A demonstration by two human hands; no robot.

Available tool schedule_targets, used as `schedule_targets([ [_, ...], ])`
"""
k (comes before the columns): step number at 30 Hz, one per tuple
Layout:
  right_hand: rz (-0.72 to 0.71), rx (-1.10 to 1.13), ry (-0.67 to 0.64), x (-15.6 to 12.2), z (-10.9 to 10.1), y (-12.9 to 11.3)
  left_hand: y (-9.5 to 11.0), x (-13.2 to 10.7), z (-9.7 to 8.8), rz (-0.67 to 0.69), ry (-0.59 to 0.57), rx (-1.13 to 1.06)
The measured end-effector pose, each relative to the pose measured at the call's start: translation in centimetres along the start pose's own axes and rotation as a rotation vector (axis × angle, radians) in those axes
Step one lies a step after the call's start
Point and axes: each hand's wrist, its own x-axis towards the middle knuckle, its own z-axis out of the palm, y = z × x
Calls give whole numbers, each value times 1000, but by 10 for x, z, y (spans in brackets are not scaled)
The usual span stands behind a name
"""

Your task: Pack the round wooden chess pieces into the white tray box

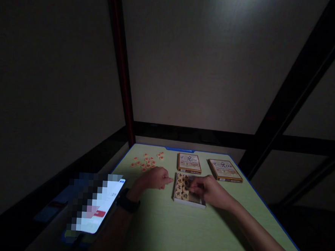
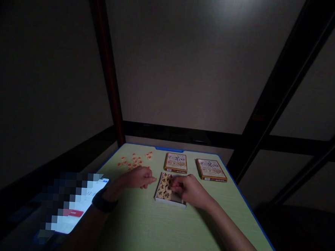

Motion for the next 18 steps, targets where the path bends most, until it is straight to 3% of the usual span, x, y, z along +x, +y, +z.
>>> schedule_targets([
  [2,11,-23,79,0,-2,3,-11,-2,-11,-89,200,213],
  [4,23,-45,146,0,-3,6,-20,-5,-18,-214,302,398],
  [7,29,-69,209,6,-6,5,-21,-8,-17,-314,302,503],
  [10,-28,-104,192,27,-10,-3,-2,-7,-8,-311,292,488],
  [14,-108,-223,53,78,-12,-11,25,-3,6,-235,287,430],
  [18,-131,-372,-18,138,-6,-13,35,-3,13,-199,311,402],
])
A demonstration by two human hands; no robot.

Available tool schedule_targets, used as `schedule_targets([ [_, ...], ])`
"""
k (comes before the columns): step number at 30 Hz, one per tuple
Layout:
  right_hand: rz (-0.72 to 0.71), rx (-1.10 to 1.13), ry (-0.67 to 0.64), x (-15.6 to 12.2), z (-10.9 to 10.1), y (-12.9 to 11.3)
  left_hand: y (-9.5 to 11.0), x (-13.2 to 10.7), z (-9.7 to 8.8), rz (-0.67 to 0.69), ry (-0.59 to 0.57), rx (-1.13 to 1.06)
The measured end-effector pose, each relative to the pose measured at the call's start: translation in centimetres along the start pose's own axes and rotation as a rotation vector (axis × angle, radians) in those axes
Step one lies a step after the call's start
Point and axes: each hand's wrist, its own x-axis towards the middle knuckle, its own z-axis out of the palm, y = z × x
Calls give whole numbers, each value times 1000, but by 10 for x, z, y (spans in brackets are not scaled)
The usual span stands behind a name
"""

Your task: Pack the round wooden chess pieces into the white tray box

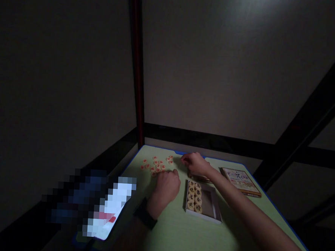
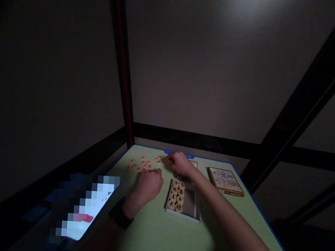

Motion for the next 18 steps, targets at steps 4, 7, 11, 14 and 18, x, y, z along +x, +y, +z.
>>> schedule_targets([
  [4,-68,2,-90,46,13,-3,5,-5,-3,112,52,-107],
  [7,-126,9,-169,66,22,-12,10,-9,-2,254,82,-194],
  [11,-159,-29,-231,83,31,-15,12,-9,8,322,38,-218],
  [14,-148,-76,-235,93,34,-5,10,-7,16,328,-2,-236],
  [18,-133,-116,-225,103,35,13,7,-4,18,273,-90,-276],
])
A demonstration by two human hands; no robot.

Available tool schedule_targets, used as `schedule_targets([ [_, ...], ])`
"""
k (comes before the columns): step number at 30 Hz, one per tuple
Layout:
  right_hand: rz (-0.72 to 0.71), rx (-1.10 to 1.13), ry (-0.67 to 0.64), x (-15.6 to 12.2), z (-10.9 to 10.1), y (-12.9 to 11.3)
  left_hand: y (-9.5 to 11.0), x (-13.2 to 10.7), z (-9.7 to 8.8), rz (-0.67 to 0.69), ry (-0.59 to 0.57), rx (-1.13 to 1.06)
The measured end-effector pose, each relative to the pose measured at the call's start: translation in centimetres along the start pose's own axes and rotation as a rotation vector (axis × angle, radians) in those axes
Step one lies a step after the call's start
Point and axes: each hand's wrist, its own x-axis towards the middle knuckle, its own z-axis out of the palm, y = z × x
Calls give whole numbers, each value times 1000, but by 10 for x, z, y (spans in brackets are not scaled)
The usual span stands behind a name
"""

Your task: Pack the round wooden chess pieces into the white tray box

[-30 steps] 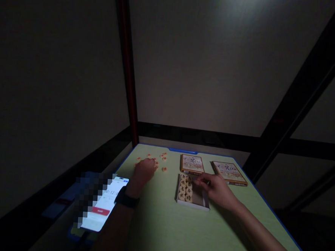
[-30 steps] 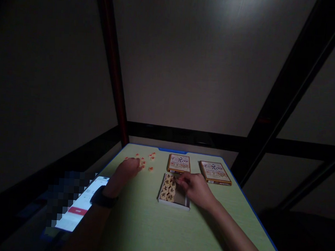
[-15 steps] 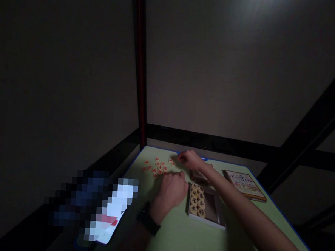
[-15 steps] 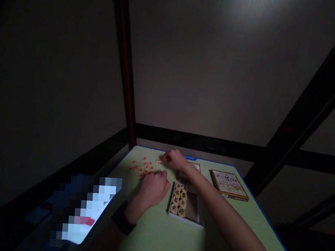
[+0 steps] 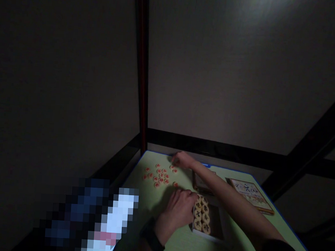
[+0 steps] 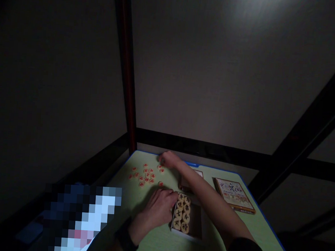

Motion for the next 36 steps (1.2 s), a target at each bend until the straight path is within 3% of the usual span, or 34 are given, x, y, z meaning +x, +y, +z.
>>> schedule_targets([
  [11,-29,13,-93,7,10,13,-4,0,9,-60,-46,-35],
  [19,-68,45,-118,1,11,13,5,0,7,-74,-113,41],
  [36,-119,-56,-33,-2,10,-33,2,4,9,-116,-91,37],
])
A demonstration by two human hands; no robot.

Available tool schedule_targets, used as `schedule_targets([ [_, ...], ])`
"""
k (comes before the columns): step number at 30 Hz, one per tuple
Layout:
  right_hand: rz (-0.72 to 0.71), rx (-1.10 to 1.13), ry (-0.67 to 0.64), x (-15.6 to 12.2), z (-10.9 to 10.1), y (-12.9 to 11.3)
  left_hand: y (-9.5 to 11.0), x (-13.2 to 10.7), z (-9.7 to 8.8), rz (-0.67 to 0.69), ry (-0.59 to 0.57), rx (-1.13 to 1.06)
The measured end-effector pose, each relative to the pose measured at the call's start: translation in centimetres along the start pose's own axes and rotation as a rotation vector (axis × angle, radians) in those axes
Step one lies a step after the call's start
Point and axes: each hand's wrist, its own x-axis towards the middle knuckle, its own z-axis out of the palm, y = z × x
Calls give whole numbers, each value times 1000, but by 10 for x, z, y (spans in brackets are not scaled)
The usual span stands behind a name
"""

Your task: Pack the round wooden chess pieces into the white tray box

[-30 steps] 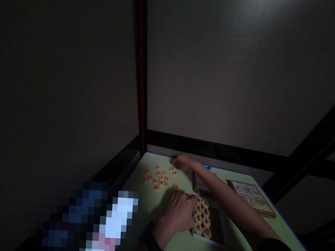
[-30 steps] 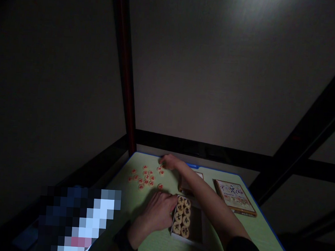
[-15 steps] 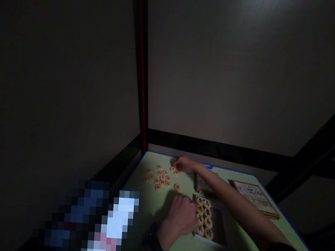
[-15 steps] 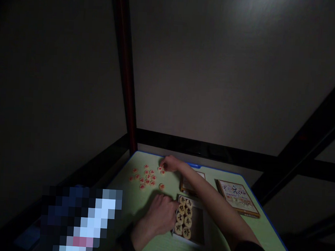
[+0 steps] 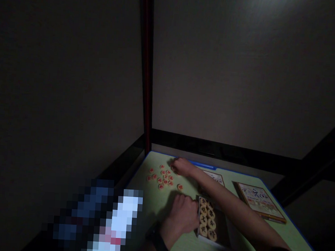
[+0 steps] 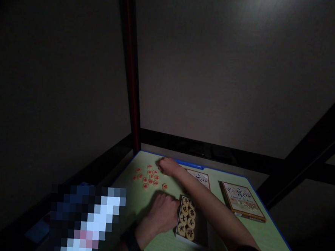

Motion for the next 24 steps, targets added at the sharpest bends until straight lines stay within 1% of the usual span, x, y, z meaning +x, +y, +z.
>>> schedule_targets([
  [2,-27,6,35,-6,-3,-14,0,0,1,-2,3,3],
  [3,-62,24,46,-9,-4,-22,0,0,2,-1,5,5],
  [4,-118,52,48,-12,-4,-30,0,0,3,1,3,7],
  [6,-277,130,39,-16,-2,-45,0,0,4,3,5,6],
  [8,-409,177,27,-17,3,-55,-1,0,6,12,21,-5],
  [10,-472,163,20,-15,9,-60,-2,1,8,25,51,-19],
  [14,-517,97,23,-6,20,-56,-3,2,9,55,116,-44],
  [19,-510,64,56,-3,28,-50,-2,2,8,62,113,-94],
  [24,-494,-12,113,-6,32,-55,-4,3,12,78,150,-180],
])
